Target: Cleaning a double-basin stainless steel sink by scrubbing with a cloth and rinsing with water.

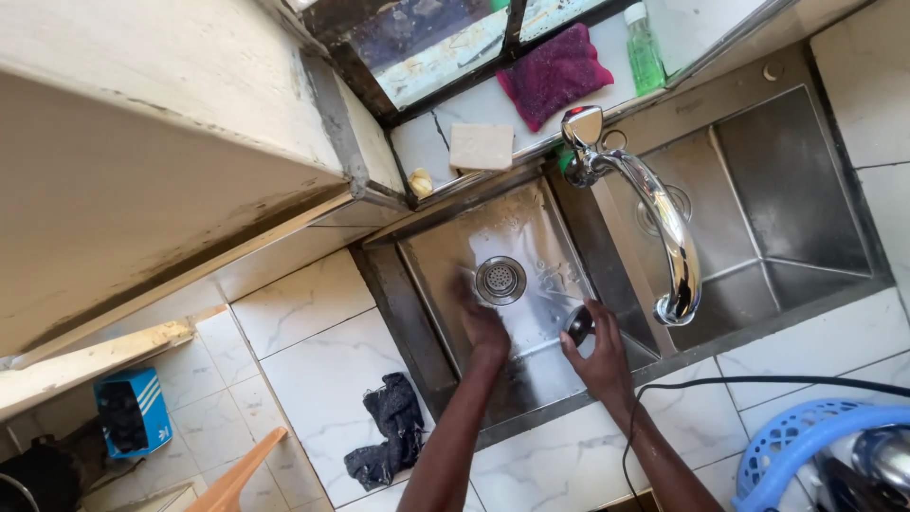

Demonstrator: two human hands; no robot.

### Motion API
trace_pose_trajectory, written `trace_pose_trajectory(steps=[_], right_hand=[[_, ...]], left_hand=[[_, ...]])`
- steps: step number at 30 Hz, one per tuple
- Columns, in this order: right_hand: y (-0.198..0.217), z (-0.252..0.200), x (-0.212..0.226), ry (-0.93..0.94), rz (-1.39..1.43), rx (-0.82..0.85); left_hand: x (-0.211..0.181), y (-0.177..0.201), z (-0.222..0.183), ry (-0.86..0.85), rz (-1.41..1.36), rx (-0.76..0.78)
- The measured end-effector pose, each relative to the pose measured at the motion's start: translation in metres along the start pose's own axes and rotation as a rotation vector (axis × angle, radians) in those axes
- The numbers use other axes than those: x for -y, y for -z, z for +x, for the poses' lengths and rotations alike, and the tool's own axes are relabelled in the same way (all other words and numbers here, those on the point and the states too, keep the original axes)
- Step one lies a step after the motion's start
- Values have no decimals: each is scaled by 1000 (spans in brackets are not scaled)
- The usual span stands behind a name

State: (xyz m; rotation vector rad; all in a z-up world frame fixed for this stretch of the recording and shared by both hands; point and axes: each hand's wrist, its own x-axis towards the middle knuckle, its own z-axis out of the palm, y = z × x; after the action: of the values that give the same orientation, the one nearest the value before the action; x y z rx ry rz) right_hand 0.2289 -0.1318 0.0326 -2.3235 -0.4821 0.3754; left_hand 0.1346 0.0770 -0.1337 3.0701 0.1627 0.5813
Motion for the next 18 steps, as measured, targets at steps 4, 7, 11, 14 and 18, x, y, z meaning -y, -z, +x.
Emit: trace_pose_trajectory(steps=[4,7,11,14,18], right_hand=[[-14,15,-9,-69,-119,86],[-77,32,-38,-13,-29,233],[-138,81,-18,131,-202,501],[-180,91,-35,494,-390,299],[-193,66,-58,434,-634,258]], left_hand=[[-44,101,43,500,-463,1002],[-54,118,-25,462,-508,924],[-52,154,-67,466,-591,751],[-41,188,-72,410,-660,694],[-41,198,-81,452,-667,675]])
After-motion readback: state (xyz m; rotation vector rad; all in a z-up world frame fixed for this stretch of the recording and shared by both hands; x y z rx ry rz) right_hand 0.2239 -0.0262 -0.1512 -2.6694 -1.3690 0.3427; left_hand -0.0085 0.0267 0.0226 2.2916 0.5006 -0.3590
